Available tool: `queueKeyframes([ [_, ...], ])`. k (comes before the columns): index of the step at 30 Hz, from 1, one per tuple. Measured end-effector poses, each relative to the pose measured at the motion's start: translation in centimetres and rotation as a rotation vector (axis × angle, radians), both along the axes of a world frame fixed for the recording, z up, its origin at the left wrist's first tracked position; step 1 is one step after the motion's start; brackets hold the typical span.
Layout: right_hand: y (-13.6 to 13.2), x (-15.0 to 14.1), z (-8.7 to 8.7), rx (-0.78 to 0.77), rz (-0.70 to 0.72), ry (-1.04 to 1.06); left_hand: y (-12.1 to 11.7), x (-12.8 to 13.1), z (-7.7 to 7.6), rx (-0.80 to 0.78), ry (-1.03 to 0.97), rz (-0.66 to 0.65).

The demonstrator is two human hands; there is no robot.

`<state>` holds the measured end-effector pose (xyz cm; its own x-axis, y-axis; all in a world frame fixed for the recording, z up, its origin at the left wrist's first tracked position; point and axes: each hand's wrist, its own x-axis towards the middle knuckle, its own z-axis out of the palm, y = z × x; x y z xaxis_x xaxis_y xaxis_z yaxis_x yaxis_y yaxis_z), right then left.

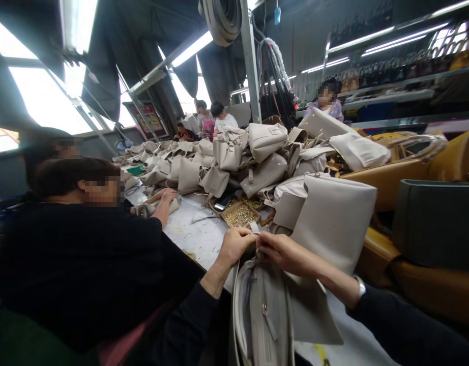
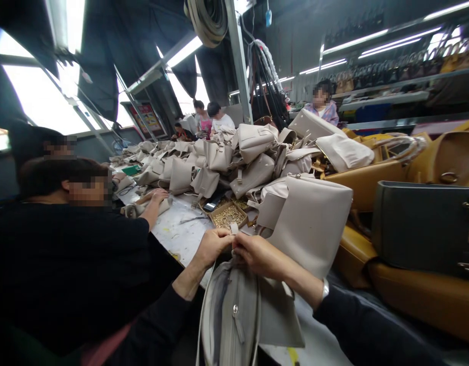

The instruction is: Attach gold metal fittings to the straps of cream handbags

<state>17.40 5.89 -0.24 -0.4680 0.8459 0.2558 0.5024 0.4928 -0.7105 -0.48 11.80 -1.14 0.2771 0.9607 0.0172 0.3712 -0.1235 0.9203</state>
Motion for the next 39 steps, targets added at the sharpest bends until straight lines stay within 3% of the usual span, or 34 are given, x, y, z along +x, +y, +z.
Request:
queueKeyframes([
  [5,-1.5,-0.5,-2.1,0.047,-0.073,0.169,-0.2,-0.7,-1.1,-0.104,-0.072,0.053],
  [15,-2.6,0.9,-4.8,0.117,0.026,0.311,-0.7,-1.1,-0.8,-0.178,-0.09,0.025],
  [23,-2.2,0.6,-5.9,0.074,-0.17,0.52,-1.2,-0.2,-0.6,-0.091,-0.03,0.02],
  [30,-2.7,0.2,-5.1,0.236,-0.16,0.36,-1.8,0.5,0.3,0.01,0.066,-0.013],
  [35,-3.7,-0.1,-6.0,0.401,-0.294,0.09,-2.1,1.1,0.5,0.03,0.079,-0.057],
  [39,-4.2,-0.5,-6.9,0.493,-0.403,0.039,-2.3,1.5,0.4,0.026,0.073,-0.086],
])
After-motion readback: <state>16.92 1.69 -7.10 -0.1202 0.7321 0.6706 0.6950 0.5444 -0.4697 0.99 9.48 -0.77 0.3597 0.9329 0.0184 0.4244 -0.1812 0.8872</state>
